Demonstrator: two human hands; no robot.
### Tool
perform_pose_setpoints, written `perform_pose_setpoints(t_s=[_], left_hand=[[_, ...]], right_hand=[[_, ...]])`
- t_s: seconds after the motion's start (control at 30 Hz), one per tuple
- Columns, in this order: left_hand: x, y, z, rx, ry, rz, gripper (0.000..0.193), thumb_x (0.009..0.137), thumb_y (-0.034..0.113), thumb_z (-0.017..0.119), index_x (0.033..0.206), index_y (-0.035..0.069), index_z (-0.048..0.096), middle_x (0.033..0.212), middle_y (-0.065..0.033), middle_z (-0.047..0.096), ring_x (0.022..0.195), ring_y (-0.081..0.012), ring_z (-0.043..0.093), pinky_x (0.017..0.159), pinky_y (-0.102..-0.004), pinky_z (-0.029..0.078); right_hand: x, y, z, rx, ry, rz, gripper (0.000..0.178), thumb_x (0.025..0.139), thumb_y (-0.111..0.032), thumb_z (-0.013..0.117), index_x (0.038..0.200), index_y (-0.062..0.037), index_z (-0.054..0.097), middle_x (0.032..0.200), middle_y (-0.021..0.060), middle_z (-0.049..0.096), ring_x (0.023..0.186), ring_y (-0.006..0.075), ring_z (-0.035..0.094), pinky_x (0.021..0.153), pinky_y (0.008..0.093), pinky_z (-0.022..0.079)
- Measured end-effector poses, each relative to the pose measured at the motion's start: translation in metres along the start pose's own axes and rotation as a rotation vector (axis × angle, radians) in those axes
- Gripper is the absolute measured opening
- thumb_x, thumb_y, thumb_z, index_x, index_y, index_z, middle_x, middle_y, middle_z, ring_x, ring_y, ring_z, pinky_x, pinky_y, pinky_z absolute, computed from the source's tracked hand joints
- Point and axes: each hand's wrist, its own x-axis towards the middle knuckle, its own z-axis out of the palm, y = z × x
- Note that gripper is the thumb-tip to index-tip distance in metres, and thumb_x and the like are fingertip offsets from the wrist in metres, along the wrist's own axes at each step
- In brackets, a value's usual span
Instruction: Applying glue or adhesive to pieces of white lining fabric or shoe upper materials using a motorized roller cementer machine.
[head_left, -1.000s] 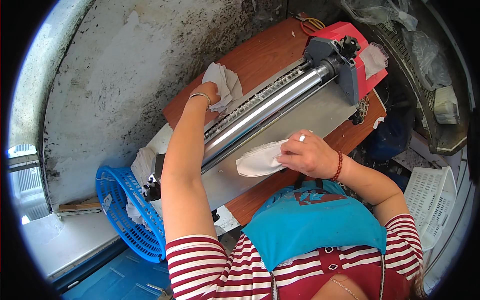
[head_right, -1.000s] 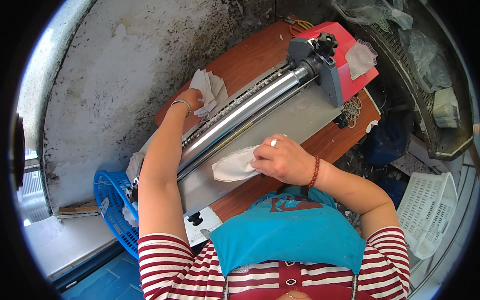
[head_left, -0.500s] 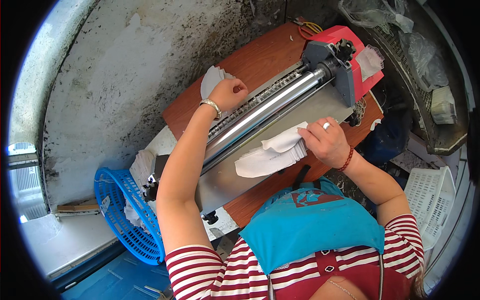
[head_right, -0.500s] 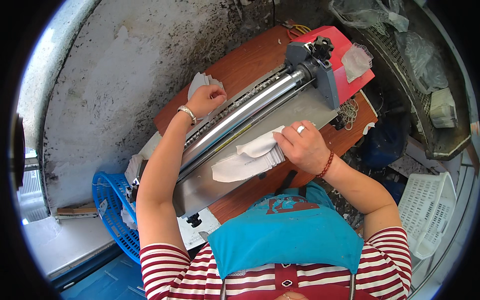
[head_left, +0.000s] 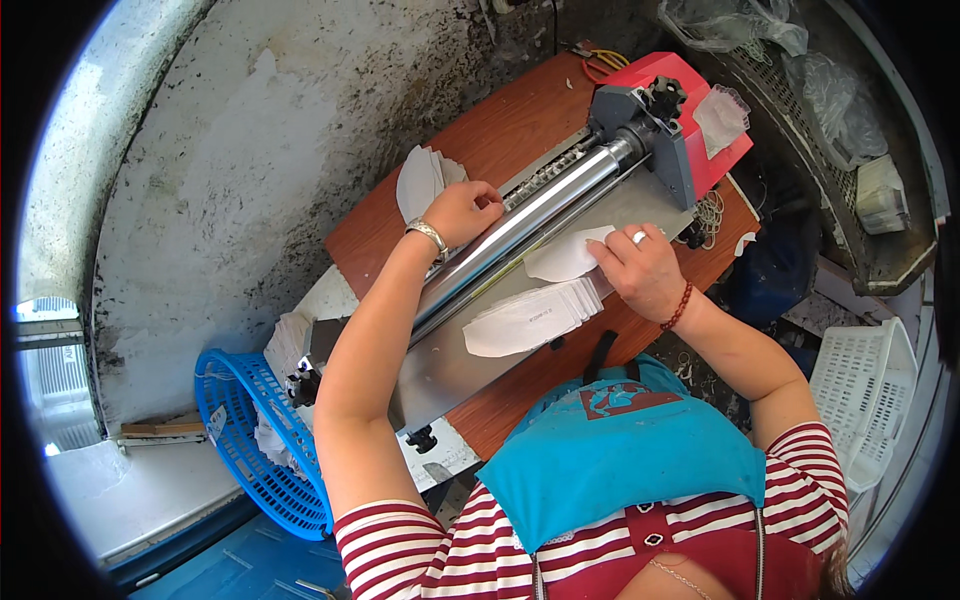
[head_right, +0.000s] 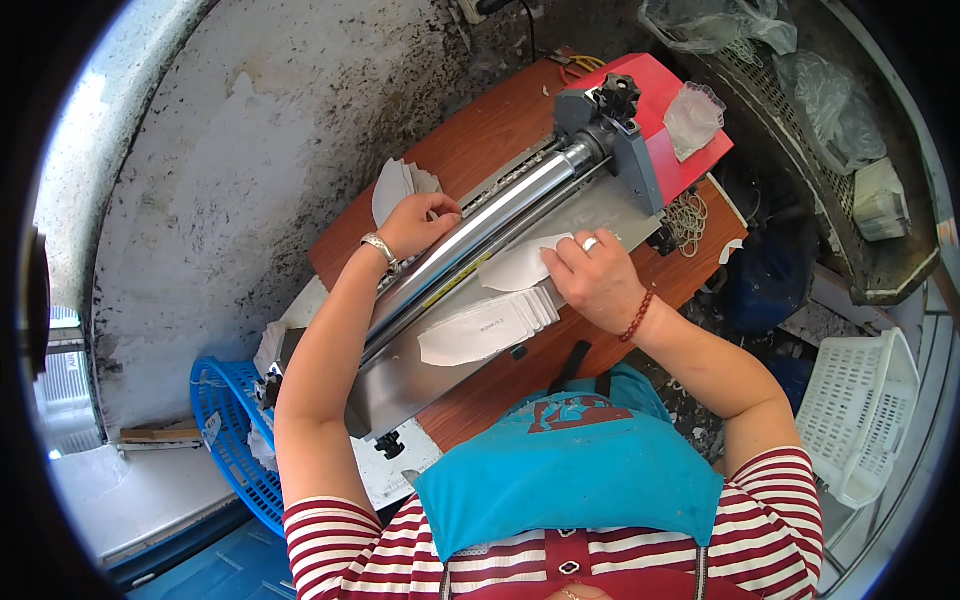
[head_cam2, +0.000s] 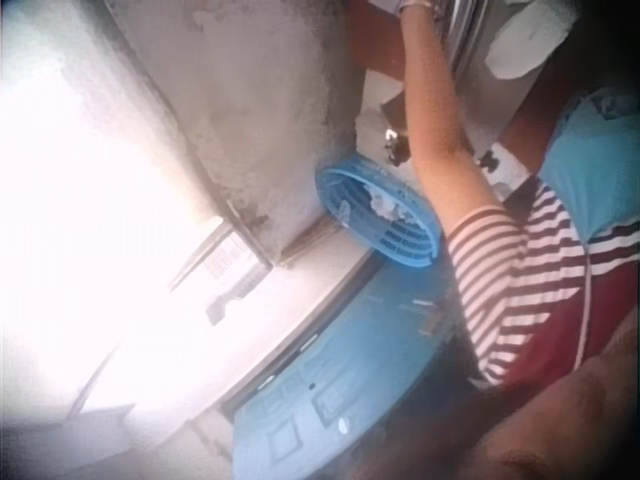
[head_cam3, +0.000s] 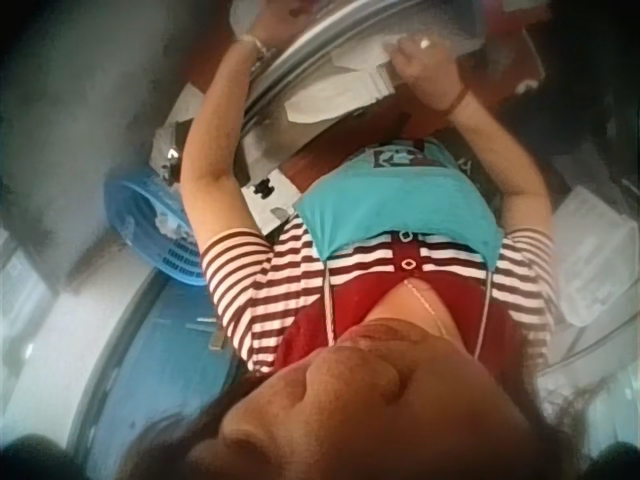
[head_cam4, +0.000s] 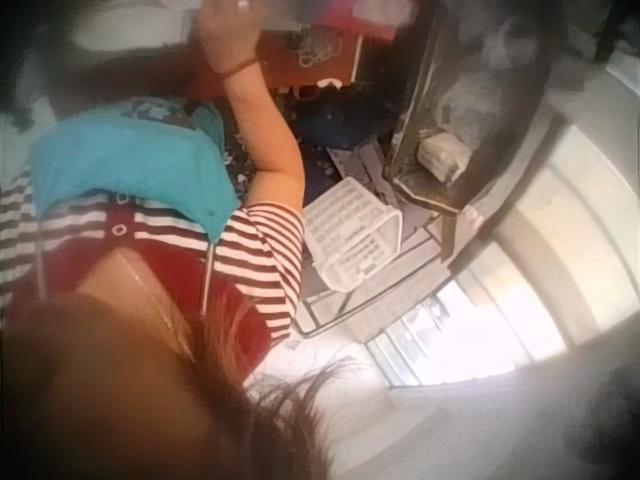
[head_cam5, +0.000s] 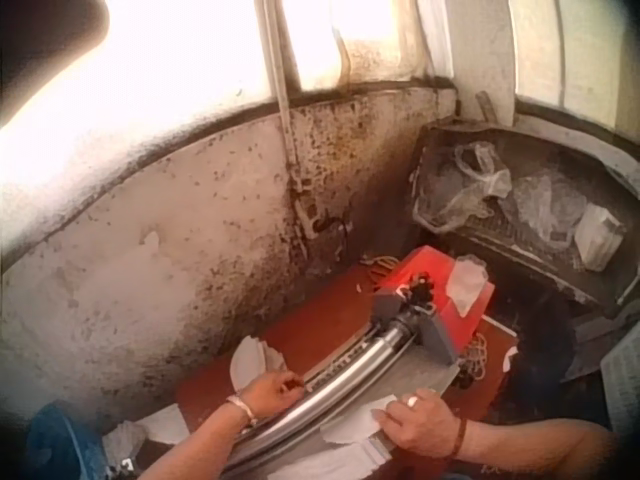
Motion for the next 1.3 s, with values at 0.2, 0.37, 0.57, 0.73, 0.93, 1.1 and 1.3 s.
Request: perform_pose_setpoints(t_s=[0.2,0.37,0.57,0.73,0.93,1.1,1.3], left_hand=[[0.007,0.011,-0.001,-0.033,-0.051,-0.079,0.029,0.086,0.027,0.060,0.104,0.005,0.069,0.088,-0.0075,0.070,0.074,-0.0148,0.061,0.071,-0.0298,0.050],[0.005,-0.004,0.003,-0.031,-0.015,-0.014,0.028,0.086,0.025,0.060,0.104,0.005,0.069,0.085,-0.0066,0.069,0.072,-0.0136,0.061,0.069,-0.0286,0.050],[0.006,0.004,0.002,-0.035,-0.024,-0.084,0.028,0.086,0.024,0.060,0.104,0.004,0.069,0.084,-0.0068,0.068,0.072,-0.0135,0.060,0.069,-0.0293,0.050],[0.010,0.001,0.007,-0.058,0.002,-0.020,0.029,0.086,0.026,0.061,0.103,0.004,0.069,0.084,-0.0067,0.067,0.072,-0.0132,0.059,0.069,-0.0285,0.049],[0.013,0.008,0.001,-0.082,-0.049,-0.107,0.024,0.084,0.022,0.066,0.101,0.004,0.068,0.084,-0.0049,0.067,0.074,-0.0124,0.059,0.071,-0.0277,0.050],[0.027,-0.020,-0.010,-0.309,0.075,-0.200,0.017,0.081,0.017,0.071,0.093,0.006,0.066,0.083,-0.0008,0.065,0.071,-0.0081,0.059,0.065,-0.0254,0.051],[0.030,-0.038,-0.040,-0.560,0.200,-0.329,0.008,0.080,0.013,0.070,0.083,0.010,0.064,0.081,0.0016,0.064,0.069,-0.0074,0.057,0.058,-0.0229,0.048]], right_hand=[[0.010,-0.001,0.007,0.003,-0.032,0.042,0.021,0.074,-0.012,0.056,0.093,-0.0046,0.062,0.075,0.0042,0.049,0.073,0.0193,0.053,0.065,0.0320,0.041],[0.005,0.005,-0.009,-0.018,-0.044,0.079,0.024,0.075,-0.012,0.056,0.097,-0.0049,0.063,0.076,0.0043,0.049,0.075,0.0203,0.054,0.068,0.0336,0.041],[0.008,0.005,-0.008,0.111,0.004,-0.140,0.023,0.076,-0.012,0.057,0.097,-0.0054,0.063,0.080,0.0029,0.052,0.076,0.0192,0.055,0.074,0.0344,0.042],[0.009,0.003,0.012,0.135,0.017,-0.152,0.019,0.074,-0.013,0.058,0.091,-0.0059,0.063,0.080,0.0025,0.053,0.076,0.0174,0.055,0.075,0.0325,0.044],[0.020,0.005,0.022,0.187,0.004,-0.119,0.015,0.074,-0.013,0.057,0.087,-0.0068,0.062,0.079,0.0022,0.053,0.076,0.0179,0.055,0.070,0.0315,0.044],[0.014,0.005,0.015,0.343,0.020,-0.030,0.018,0.073,-0.010,0.063,0.091,-0.0081,0.064,0.080,0.0025,0.054,0.077,0.0200,0.056,0.071,0.0337,0.044],[-0.003,0.006,0.010,0.435,0.041,0.095,0.026,0.068,-0.005,0.071,0.093,-0.0091,0.066,0.084,0.0035,0.057,0.077,0.0227,0.057,0.070,0.0362,0.045]])
